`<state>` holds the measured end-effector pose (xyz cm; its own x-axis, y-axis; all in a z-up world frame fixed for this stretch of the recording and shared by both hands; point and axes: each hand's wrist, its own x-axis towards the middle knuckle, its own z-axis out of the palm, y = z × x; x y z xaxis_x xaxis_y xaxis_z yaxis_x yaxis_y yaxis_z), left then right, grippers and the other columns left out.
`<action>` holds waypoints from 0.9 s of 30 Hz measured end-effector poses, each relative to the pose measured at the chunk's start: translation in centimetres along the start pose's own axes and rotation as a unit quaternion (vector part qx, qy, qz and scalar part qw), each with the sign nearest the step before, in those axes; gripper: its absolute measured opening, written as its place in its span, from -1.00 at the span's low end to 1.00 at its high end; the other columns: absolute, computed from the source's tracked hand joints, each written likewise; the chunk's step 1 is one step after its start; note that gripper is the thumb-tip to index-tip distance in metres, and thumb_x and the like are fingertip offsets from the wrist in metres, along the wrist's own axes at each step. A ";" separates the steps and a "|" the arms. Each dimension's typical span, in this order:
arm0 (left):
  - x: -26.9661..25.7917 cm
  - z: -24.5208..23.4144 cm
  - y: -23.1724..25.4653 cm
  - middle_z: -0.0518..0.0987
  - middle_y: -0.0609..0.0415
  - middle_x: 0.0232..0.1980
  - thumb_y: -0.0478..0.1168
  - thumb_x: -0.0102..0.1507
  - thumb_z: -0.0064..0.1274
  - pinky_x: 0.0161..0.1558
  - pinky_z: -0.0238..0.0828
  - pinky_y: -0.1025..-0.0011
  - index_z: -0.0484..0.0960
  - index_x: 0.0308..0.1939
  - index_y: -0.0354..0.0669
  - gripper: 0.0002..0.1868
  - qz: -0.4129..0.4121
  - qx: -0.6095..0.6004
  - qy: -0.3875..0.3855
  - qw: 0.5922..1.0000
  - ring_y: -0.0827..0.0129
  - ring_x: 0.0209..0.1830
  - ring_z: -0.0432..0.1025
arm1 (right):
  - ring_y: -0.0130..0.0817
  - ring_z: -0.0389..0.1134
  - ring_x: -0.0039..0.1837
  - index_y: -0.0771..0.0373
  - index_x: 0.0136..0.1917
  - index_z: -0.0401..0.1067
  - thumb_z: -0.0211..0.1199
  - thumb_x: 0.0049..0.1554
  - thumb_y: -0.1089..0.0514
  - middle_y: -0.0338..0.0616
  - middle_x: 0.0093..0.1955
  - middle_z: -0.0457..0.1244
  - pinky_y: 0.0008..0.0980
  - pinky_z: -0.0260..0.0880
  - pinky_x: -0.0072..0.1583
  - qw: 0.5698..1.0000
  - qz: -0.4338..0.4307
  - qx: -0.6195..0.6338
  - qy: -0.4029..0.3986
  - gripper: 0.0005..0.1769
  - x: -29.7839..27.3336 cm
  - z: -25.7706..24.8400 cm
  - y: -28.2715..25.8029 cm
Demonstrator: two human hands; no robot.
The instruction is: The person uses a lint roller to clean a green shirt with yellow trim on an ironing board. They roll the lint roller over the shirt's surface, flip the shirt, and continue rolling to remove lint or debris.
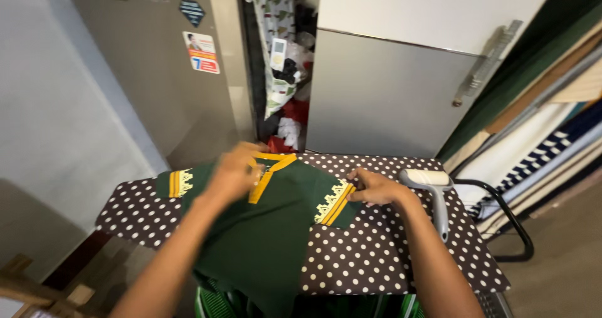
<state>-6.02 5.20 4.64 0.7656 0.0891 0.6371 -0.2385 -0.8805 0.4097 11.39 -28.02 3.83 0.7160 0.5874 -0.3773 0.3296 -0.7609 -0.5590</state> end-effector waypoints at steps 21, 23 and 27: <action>4.8 13.4 2.6 0.59 0.03 -0.13 0.07 -0.02 0.22 -0.05 0.26 0.06 0.63 -0.05 -0.10 -0.46 0.027 0.143 -0.136 0.980 0.13 -0.03 0.41 | -0.12 0.37 0.16 0.19 -0.01 0.46 0.22 0.07 0.35 -0.09 0.06 0.30 -0.22 0.37 0.19 0.935 -0.219 -0.041 0.276 -0.79 3.4 3.0 1.4; 5.3 14.0 1.7 0.60 0.04 -0.09 0.15 0.10 0.18 0.01 0.24 0.07 0.64 -0.09 -0.08 -0.53 0.009 0.134 -0.156 0.979 0.15 0.03 0.41 | -0.13 0.36 0.14 0.14 -0.05 0.49 0.17 0.12 0.32 -0.11 0.05 0.29 -0.20 0.38 0.17 0.935 -0.188 -0.048 0.295 -0.84 3.0 3.8 0.4; 6.8 14.1 0.4 0.61 0.04 -0.08 0.20 0.14 0.15 0.05 0.23 0.14 0.64 -0.12 -0.08 -0.53 0.025 0.122 -0.229 0.965 0.13 0.08 0.39 | -0.07 0.30 0.20 0.21 -0.05 0.47 0.19 0.12 0.26 -0.05 0.09 0.28 -0.11 0.29 0.22 0.894 -0.176 -0.167 0.376 -0.89 1.3 5.3 -1.4</action>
<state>7.54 -1.14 -0.07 0.9542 -0.1228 0.2729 -0.1773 -0.9666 0.1851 8.65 -24.72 0.22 0.7018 0.5502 0.4525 0.6915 -0.6788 -0.2471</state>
